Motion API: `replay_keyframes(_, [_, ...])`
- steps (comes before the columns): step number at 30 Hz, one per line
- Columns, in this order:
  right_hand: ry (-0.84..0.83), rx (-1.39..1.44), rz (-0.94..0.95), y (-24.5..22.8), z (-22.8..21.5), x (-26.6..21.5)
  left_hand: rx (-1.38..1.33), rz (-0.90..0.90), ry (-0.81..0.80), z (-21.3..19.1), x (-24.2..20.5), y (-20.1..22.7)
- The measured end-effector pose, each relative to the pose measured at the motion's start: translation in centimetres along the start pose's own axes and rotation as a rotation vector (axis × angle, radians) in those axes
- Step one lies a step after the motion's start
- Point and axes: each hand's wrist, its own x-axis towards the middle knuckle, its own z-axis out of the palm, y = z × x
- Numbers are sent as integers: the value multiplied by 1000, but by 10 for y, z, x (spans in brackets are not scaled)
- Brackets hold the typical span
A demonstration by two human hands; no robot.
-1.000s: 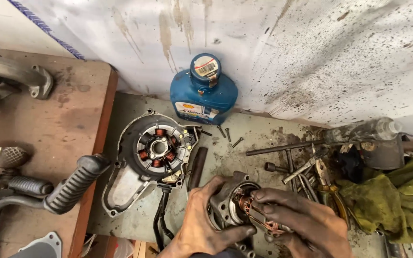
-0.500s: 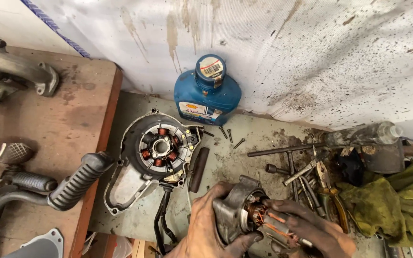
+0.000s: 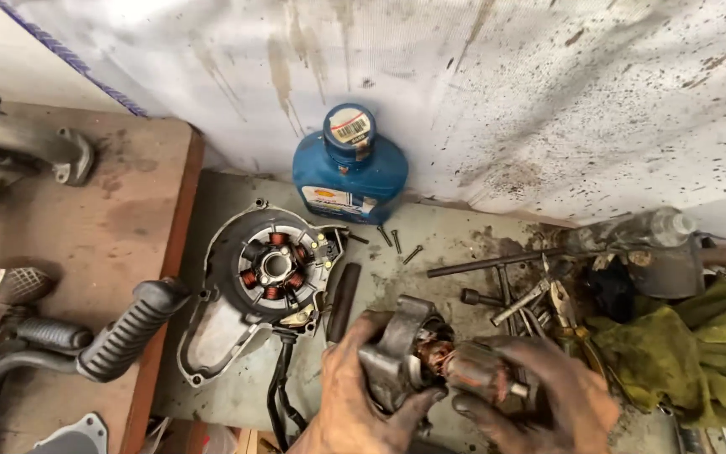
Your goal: The person is working on a disassembled electric motor on a cluttered workbench. They handle the motor housing and internal components, including copper windings, and use a hammer to tap parts into place. Various tools and a bottle of oil are visible on the table.
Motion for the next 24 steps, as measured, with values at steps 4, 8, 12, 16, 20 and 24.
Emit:
replay_keyframes(4, [-45, 70, -100, -24, -4, 27, 413, -126, 35, -2, -4, 3])
replay_keyframes(8, [-100, -19, -178, -9, -1, 11, 68, 21, 18, -8, 17, 5])
replay_keyframes(12, [24, -129, 18, 71, 2, -31, 266, 208, -65, -27, 40, 20])
replay_keyframes(16, [110, -133, -5, 10, -1, 2, 231, 53, -7, -16, 40, 21])
replay_keyframes(20, [90, -30, 1, 23, 3, -19, 138, -99, 29, -17, 31, 15])
replay_keyframes(24, [92, -114, -49, 17, 6, -17, 65, -104, 25, -18, 35, 9])
